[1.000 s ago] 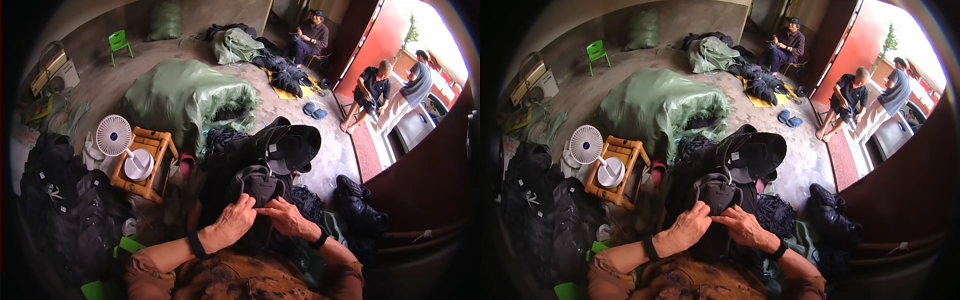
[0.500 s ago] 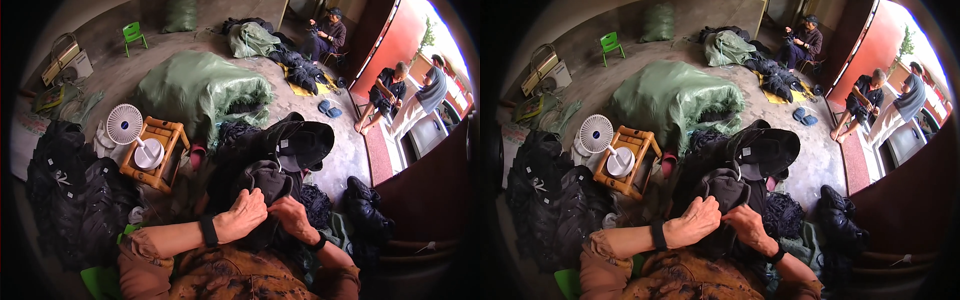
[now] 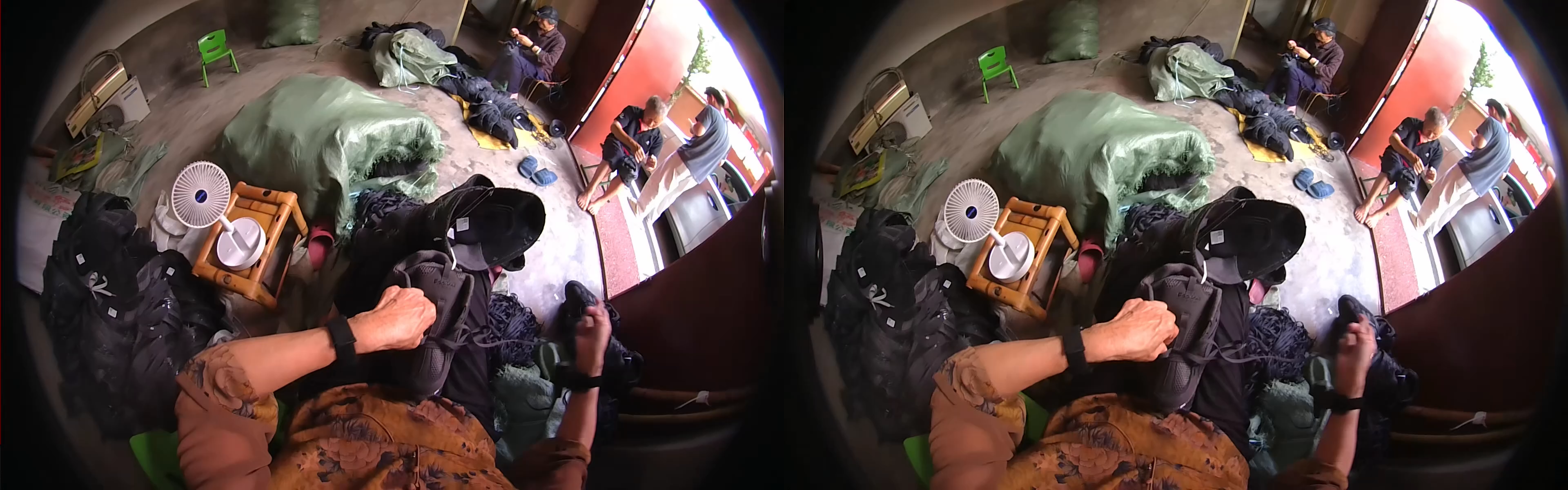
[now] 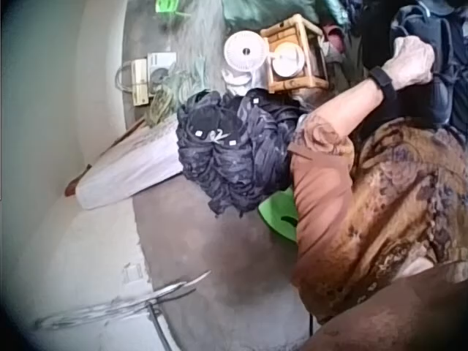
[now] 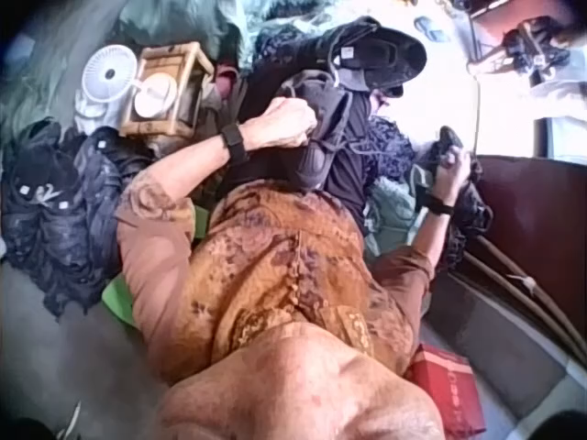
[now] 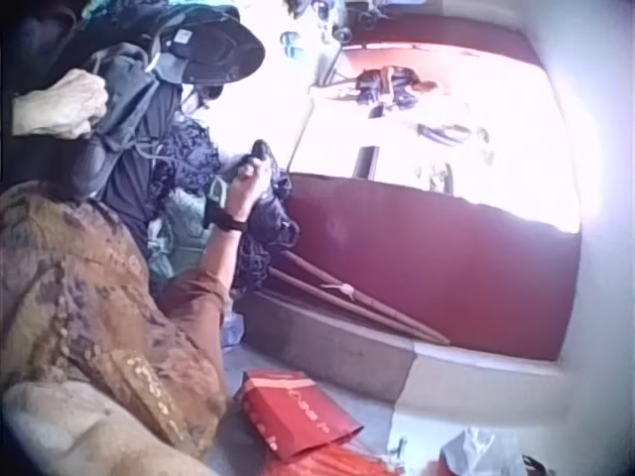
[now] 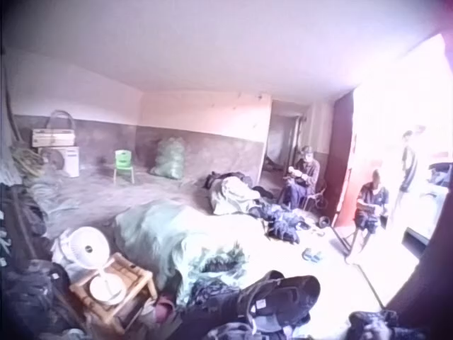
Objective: The recorder is threading laces into a black sneaker.
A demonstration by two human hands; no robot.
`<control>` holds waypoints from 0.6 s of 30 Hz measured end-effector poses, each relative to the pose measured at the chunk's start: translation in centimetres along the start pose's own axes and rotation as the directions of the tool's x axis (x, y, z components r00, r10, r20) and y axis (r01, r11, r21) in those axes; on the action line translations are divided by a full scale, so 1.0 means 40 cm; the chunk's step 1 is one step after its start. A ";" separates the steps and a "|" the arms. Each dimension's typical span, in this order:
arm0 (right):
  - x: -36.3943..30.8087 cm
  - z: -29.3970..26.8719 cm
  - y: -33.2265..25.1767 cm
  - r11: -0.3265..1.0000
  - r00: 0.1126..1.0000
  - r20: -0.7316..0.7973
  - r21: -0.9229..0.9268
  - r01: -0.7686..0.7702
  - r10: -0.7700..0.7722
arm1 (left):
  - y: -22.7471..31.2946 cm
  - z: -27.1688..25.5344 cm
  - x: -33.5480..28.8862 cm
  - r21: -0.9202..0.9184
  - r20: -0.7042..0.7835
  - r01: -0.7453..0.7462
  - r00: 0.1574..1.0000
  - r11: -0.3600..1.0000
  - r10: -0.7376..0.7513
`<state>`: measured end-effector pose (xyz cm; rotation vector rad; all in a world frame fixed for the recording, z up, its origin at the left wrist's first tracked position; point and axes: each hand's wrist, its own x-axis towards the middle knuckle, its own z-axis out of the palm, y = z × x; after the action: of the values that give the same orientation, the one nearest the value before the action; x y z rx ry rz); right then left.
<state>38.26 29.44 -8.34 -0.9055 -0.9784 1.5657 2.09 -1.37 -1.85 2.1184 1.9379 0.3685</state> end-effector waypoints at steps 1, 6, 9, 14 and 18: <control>-0.074 0.070 0.040 0.995 0.980 0.194 -0.071 0.065 -0.050 | 0.004 -0.002 0.002 -0.016 -0.014 0.049 0.999 0.999 -0.049; -0.331 0.391 0.080 0.898 0.875 0.479 -0.412 0.153 0.070 | 0.014 -0.020 0.011 -0.150 0.019 0.145 0.989 0.978 -0.144; -0.416 0.476 0.061 0.915 0.819 0.546 -0.398 0.068 0.176 | -0.004 -0.037 0.027 -0.749 -0.027 0.158 0.963 0.644 -0.268; -0.475 0.554 0.076 0.908 0.672 0.658 -0.415 -0.054 0.341 | -0.036 -0.040 -0.003 -0.988 -0.060 -0.019 0.962 0.156 -0.265; -0.472 0.599 0.104 0.914 0.640 0.682 -0.398 -0.083 0.355 | -0.045 -0.032 -0.011 -0.995 -0.050 -0.032 0.980 0.093 -0.195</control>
<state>18.34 6.95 -1.65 -0.5954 -1.8234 2.0932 -0.08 -1.63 -1.28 0.9630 1.0838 1.4170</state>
